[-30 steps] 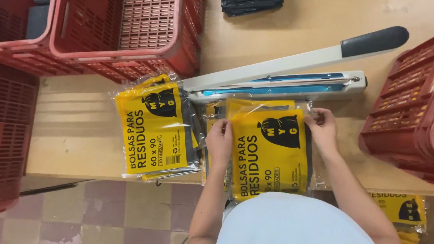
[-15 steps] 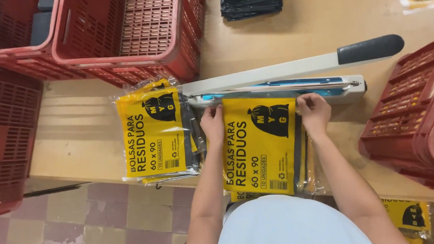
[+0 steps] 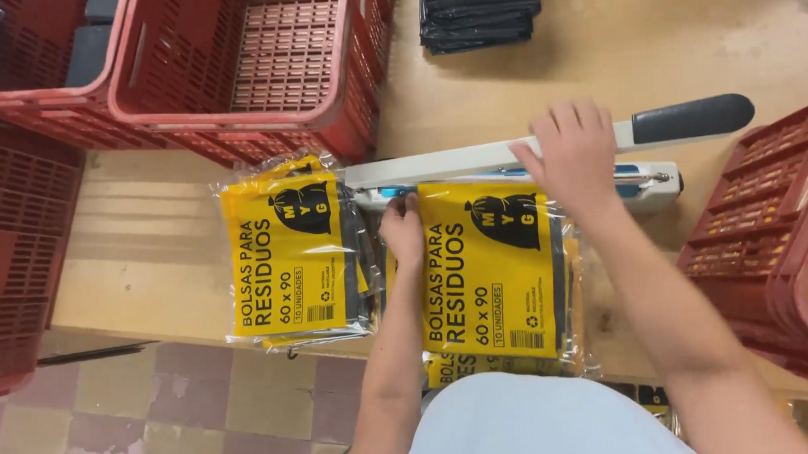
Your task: The person repeatedly places stacks of yellow-labeled plastic bags under a manual heat sealer, presses the handle to seal, and moves the sealed packs into a red basket. The process is repeated multiple times throughout the clip.
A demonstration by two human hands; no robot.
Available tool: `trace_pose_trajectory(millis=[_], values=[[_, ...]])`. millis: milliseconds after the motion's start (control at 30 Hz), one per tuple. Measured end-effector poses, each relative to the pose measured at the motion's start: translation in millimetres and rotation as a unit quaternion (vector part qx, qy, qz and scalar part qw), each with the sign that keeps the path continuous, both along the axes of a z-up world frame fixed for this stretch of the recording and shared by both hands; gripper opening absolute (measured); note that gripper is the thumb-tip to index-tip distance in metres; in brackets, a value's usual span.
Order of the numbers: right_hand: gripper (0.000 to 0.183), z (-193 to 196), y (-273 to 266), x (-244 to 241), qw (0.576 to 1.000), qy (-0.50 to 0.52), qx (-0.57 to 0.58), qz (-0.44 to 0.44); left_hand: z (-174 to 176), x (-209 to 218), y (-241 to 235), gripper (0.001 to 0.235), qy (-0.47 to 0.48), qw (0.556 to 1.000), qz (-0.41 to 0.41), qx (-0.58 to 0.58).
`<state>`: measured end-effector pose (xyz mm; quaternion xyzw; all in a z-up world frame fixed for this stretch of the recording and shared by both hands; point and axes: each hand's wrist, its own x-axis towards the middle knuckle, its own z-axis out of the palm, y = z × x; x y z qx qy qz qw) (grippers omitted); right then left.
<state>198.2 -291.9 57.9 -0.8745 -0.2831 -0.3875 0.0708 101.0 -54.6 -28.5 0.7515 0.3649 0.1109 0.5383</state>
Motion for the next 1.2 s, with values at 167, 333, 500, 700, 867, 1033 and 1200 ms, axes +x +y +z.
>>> trace_pose_trajectory(millis=[167,333,500,700,867,1033,1200], values=[[0.073,34.4,23.1,16.9,0.872,0.461,-0.119,-0.11,-19.1,7.6,8.0,0.023,-0.011,1.0,0.002,0.008],[0.071,-4.1,16.2,18.4,0.815,0.57,-0.043,-0.096,-19.6,2.5,11.0,0.024,-0.008,1.0,0.005,0.003],[0.073,-18.1,15.1,23.5,0.811,0.568,-0.036,-0.135,3.1,-9.7,16.3,0.033,0.063,0.995,-0.07,0.009],[0.076,-25.0,14.0,23.6,0.815,0.56,-0.035,-0.149,49.6,-40.6,8.4,0.045,0.188,0.969,-0.16,-0.005],[0.076,-36.9,11.0,22.5,0.825,0.542,-0.063,-0.149,67.9,-54.8,1.9,0.049,0.218,0.955,-0.201,-0.023],[0.078,-42.3,10.2,24.6,0.837,0.523,-0.068,-0.145,76.6,-53.0,-0.4,0.046,0.212,0.953,-0.213,-0.039],[0.081,-55.8,6.0,28.9,0.841,0.515,-0.078,-0.147,83.5,-54.7,0.0,0.045,0.214,0.948,-0.234,-0.032]])
